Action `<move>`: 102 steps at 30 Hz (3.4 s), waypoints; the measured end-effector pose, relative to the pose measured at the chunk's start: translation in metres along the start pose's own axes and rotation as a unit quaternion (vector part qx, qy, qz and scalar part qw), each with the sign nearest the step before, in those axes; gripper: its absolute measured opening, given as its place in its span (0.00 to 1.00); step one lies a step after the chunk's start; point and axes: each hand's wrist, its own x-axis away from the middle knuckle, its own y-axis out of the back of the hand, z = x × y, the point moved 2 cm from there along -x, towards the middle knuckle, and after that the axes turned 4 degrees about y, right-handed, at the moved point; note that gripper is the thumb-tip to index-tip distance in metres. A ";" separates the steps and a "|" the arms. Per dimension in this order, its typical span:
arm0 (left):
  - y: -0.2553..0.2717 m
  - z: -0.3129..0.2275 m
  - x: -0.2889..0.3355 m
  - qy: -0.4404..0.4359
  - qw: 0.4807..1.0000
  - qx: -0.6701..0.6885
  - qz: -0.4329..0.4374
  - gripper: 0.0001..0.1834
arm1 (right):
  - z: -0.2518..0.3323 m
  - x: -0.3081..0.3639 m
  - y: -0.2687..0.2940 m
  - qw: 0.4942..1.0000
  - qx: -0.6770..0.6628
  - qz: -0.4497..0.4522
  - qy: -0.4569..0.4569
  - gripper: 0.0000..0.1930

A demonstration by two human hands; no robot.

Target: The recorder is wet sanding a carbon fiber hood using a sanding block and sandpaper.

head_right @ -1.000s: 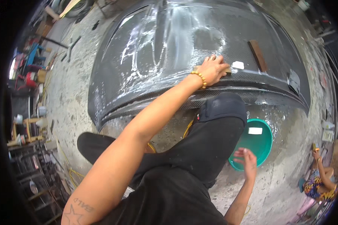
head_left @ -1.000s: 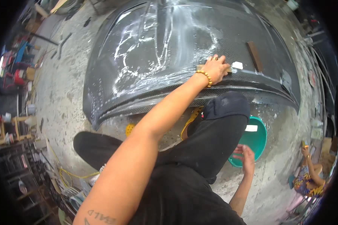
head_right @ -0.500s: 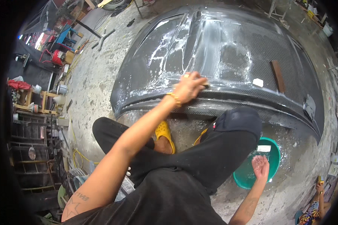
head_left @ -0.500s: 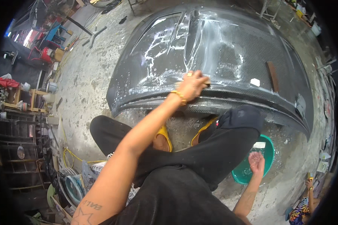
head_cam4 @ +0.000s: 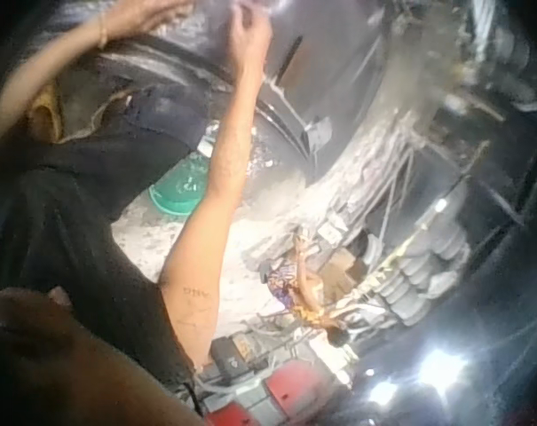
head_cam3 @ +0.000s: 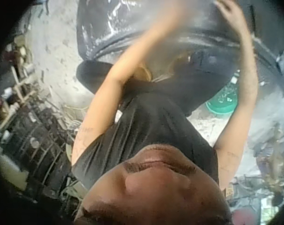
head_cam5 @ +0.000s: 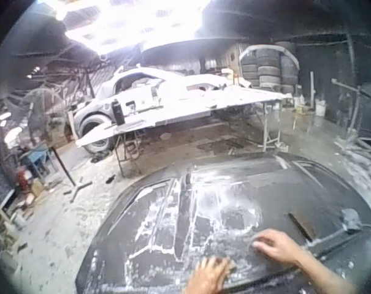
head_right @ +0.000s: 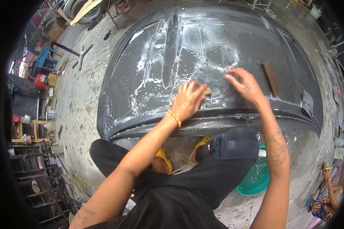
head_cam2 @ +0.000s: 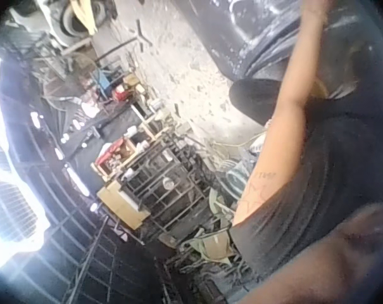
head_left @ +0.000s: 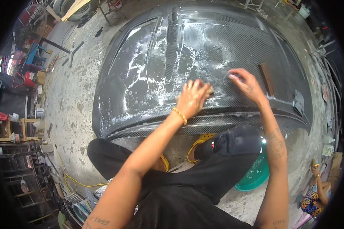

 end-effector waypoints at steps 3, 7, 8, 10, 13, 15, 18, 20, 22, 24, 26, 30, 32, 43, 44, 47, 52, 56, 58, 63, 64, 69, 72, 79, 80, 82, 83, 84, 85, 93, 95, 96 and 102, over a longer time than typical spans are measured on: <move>0.001 0.032 -0.084 -0.069 0.996 -0.025 -0.052 0.22 | -0.032 0.029 0.015 0.959 0.221 -0.164 0.069 0.30; 0.015 0.091 -0.207 -0.024 0.990 -0.063 -0.124 0.17 | -0.055 0.049 0.004 0.949 0.239 -0.203 0.038 0.41; 0.023 0.116 -0.231 0.026 0.991 -0.077 -0.109 0.17 | -0.055 0.040 -0.006 0.944 0.246 -0.212 0.053 0.43; 0.013 0.114 -0.227 0.013 0.992 -0.065 -0.107 0.20 | -0.058 0.039 -0.006 0.945 0.256 -0.201 0.041 0.44; -0.004 0.054 -0.120 -0.012 0.998 -0.054 -0.002 0.23 | -0.066 0.060 0.007 0.931 0.314 -0.188 0.013 0.47; 0.007 0.023 -0.044 -0.049 0.997 -0.013 0.053 0.28 | -0.060 0.065 0.009 0.924 0.337 -0.182 0.003 0.47; 0.022 0.025 -0.020 -0.037 0.994 -0.029 0.099 0.26 | -0.054 0.060 0.003 0.925 0.333 -0.185 -0.002 0.47; 0.024 0.052 -0.079 -0.085 0.991 -0.093 0.036 0.22 | -0.055 0.055 0.001 0.926 0.327 -0.187 -0.007 0.47; 0.028 0.092 -0.178 -0.053 0.991 -0.111 -0.046 0.16 | -0.046 0.054 0.004 0.923 0.332 -0.192 0.004 0.46; 0.051 0.155 -0.264 -0.001 0.977 -0.141 -0.159 0.17 | -0.039 0.038 -0.003 0.926 0.316 -0.202 0.030 0.44; 0.041 0.169 -0.269 0.024 0.978 -0.144 -0.149 0.18 | -0.049 0.035 -0.011 0.929 0.312 -0.197 0.030 0.44; 0.003 0.086 -0.125 -0.017 0.994 -0.095 -0.054 0.21 | -0.063 0.064 0.004 0.921 0.347 -0.176 -0.012 0.44; 0.024 0.049 -0.036 -0.036 0.997 -0.056 0.030 0.23 | -0.056 0.063 0.005 0.922 0.344 -0.177 -0.011 0.44; 0.050 0.187 -0.233 0.044 0.984 -0.054 -0.164 0.15 | -0.051 0.036 -0.010 0.927 0.330 -0.177 0.025 0.44; 0.057 0.190 -0.230 0.060 0.976 -0.079 -0.196 0.16 | -0.049 0.033 -0.012 0.928 0.327 -0.177 0.031 0.44; 0.013 0.121 -0.109 -0.021 0.996 -0.071 -0.056 0.18 | -0.063 0.061 0.001 0.919 0.360 -0.162 -0.007 0.44; 0.060 0.062 0.013 -0.036 0.995 -0.026 0.092 0.25 | -0.051 0.057 -0.003 0.917 0.364 -0.161 -0.014 0.46; 0.042 0.119 -0.147 -0.099 0.986 -0.112 -0.079 0.19 | -0.049 0.059 0.003 0.921 0.350 -0.169 -0.017 0.45; 0.061 0.184 -0.231 0.069 0.985 -0.043 -0.152 0.15 | -0.041 0.039 -0.007 0.926 0.335 -0.174 0.010 0.44; 0.023 0.162 -0.176 0.052 0.987 -0.043 -0.143 0.18 | -0.054 0.049 -0.004 0.925 0.342 -0.165 -0.003 0.44; 0.012 0.131 -0.131 0.014 0.996 -0.014 -0.087 0.20 | -0.058 0.063 0.003 0.921 0.353 -0.161 -0.023 0.45; 0.059 0.070 0.016 -0.026 0.995 -0.013 0.099 0.25 | -0.055 0.058 0.001 0.922 0.347 -0.168 -0.011 0.44; 0.053 0.095 -0.078 -0.105 0.991 -0.079 0.010 0.23 | -0.054 0.058 0.002 0.921 0.351 -0.170 -0.007 0.44; 0.035 0.151 -0.135 0.001 0.995 -0.043 -0.093 0.16 | -0.055 0.046 -0.009 0.926 0.332 -0.178 0.025 0.41; 0.022 0.116 -0.088 0.004 0.998 -0.044 -0.042 0.19 | -0.066 0.062 -0.003 0.920 0.354 -0.169 0.010 0.41; 0.037 0.079 0.001 -0.016 0.998 -0.028 0.059 0.22 | -0.066 0.066 0.001 0.912 0.373 -0.171 0.006 0.42; 0.054 0.066 0.037 -0.011 0.995 -0.020 0.099 0.24 | -0.063 0.066 0.001 0.913 0.371 -0.171 0.011 0.42; 0.072 0.061 0.057 0.002 0.993 -0.006 0.116 0.24 | -0.059 0.064 -0.001 0.913 0.371 -0.170 0.012 0.42; 0.072 0.068 0.048 0.003 0.993 -0.009 0.114 0.24 | -0.057 0.063 -0.002 0.913 0.372 -0.169 0.009 0.43; 0.053 0.175 -0.132 0.084 0.982 -0.026 -0.164 0.16 | -0.054 0.039 -0.013 0.921 0.351 -0.166 0.020 0.42; 0.034 0.145 -0.105 0.188 0.974 0.008 -0.129 0.20 | -0.063 0.045 -0.011 0.923 0.350 -0.162 0.006 0.42; 0.025 0.121 -0.074 0.158 0.981 -0.021 -0.113 0.22 | -0.064 0.054 -0.005 0.920 0.358 -0.159 -0.001 0.42; 0.036 0.056 0.017 0.112 0.989 -0.081 -0.061 0.24 | -0.057 0.063 0.003 0.915 0.368 -0.167 -0.001 0.43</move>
